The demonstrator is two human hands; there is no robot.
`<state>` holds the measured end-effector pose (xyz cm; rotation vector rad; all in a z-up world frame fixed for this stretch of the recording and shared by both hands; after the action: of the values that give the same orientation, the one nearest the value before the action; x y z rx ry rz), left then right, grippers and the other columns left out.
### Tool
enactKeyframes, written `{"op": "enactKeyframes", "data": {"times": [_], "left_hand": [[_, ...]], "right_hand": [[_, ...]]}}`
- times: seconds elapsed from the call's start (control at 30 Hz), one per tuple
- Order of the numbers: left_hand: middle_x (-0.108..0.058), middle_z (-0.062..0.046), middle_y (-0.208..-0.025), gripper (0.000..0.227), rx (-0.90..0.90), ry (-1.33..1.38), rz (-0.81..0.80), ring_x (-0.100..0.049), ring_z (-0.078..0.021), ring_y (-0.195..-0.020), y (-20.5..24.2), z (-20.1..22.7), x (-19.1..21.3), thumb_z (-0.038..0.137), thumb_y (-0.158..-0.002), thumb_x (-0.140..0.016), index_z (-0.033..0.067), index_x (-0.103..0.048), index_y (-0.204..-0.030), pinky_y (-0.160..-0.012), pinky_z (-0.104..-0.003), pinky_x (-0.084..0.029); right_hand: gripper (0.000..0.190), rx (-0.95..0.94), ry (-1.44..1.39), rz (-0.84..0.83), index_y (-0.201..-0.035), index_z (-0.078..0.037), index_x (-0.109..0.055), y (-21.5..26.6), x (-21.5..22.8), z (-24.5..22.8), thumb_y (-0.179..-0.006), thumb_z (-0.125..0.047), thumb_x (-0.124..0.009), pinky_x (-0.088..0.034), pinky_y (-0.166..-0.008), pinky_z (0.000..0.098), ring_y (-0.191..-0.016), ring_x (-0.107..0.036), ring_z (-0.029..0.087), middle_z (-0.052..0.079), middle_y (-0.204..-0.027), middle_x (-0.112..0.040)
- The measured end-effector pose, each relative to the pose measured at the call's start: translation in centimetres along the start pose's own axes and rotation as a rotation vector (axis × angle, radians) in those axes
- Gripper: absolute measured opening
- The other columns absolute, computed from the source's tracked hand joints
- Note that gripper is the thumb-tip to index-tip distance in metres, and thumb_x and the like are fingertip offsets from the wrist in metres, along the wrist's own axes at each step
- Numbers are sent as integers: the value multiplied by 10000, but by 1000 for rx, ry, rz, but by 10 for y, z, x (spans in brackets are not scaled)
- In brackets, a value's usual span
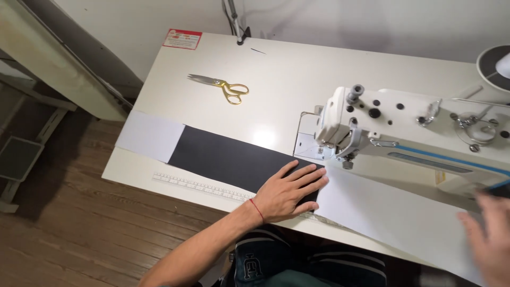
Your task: Cutting a strip of black material and aligning it on a white sheet at a sewing station
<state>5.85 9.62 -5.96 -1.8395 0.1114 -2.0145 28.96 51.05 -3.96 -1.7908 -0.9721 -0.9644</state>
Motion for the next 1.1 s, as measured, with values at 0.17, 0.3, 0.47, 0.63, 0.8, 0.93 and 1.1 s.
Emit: {"op": "enactKeyframes", "data": {"times": [0.17, 0.3, 0.47, 0.63, 0.8, 0.93, 1.1], "left_hand": [[-548, -45, -1842, 783, 104, 16, -7, -517, -279, -1686, -9, 5, 9, 670, -1158, -426, 206, -521, -1782, -1392, -620, -308], [-640, -61, -1758, 712, 110, 59, 103, -589, -273, -1628, -6, 3, 19, 558, -1132, -526, 145, -609, -1706, -1378, -615, -362], [-515, -21, -1856, 801, 59, 102, -14, -451, -235, -1739, -2, -20, 24, 692, -1174, -422, 136, -589, -1724, -1451, -612, -232], [-472, -9, -1880, 840, 91, 72, -32, -412, -230, -1760, -4, -26, 20, 724, -1161, -406, 152, -550, -1758, -1457, -727, -141], [-441, -6, -1896, 857, 107, 34, -27, -398, -241, -1770, -4, -36, 16, 738, -1158, -406, 156, -547, -1771, -1448, -753, -132], [-520, -35, -1845, 870, 90, 45, -15, -457, -278, -1731, -12, -52, 18, 768, -1128, -417, 150, -600, -1713, -1423, -776, -168], [-515, -52, -1844, 877, 77, 60, -11, -426, -300, -1745, -14, -63, 16, 774, -1116, -450, 136, -609, -1697, -1438, -754, -162]], "right_hand": [[512, 336, -223, -18, -1636, -83, -685, -20, -8, -246, -1159, -254, -611, -440, -1353, 449, -1520, -652, 296, 128, -1596, -729], [801, 115, -310, -378, -1823, -40, -321, -32, -118, -249, -1157, -397, -588, -285, -1390, 447, -1765, -315, 295, 157, -1914, -344], [814, 422, 76, -179, -1817, -61, -374, -35, -132, -232, -1150, -500, -534, -218, -1468, 477, -1783, -318, 232, 89, -1925, -371], [821, 392, 17, -228, -1798, -39, -388, -48, -134, -230, -1132, -480, -578, -288, -1421, 494, -1761, -354, 278, 120, -1910, -391], [853, 289, -101, -384, -1792, -48, -378, -64, -135, -230, -1113, -495, -635, -407, -1319, 497, -1696, -417, 335, 123, -1942, -315], [844, 287, -8, -349, -1813, -125, -375, -69, -141, -227, -1120, -552, -597, -372, -1323, 550, -1695, -427, 311, 69, -1939, -336], [845, 306, 43, -300, -1825, -164, -358, -76, -143, -226, -1120, -576, -574, -285, -1382, 553, -1688, -450, 275, 44, -1925, -373]]}}
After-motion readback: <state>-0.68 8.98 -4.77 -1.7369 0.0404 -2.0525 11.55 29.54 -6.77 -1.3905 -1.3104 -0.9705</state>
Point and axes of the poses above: each hand's wrist, its own y-axis away from the middle knuckle, its own x-axis out of the back of the hand, z = x × y, the point moved 4 cm from there along -y, towards the middle knuckle
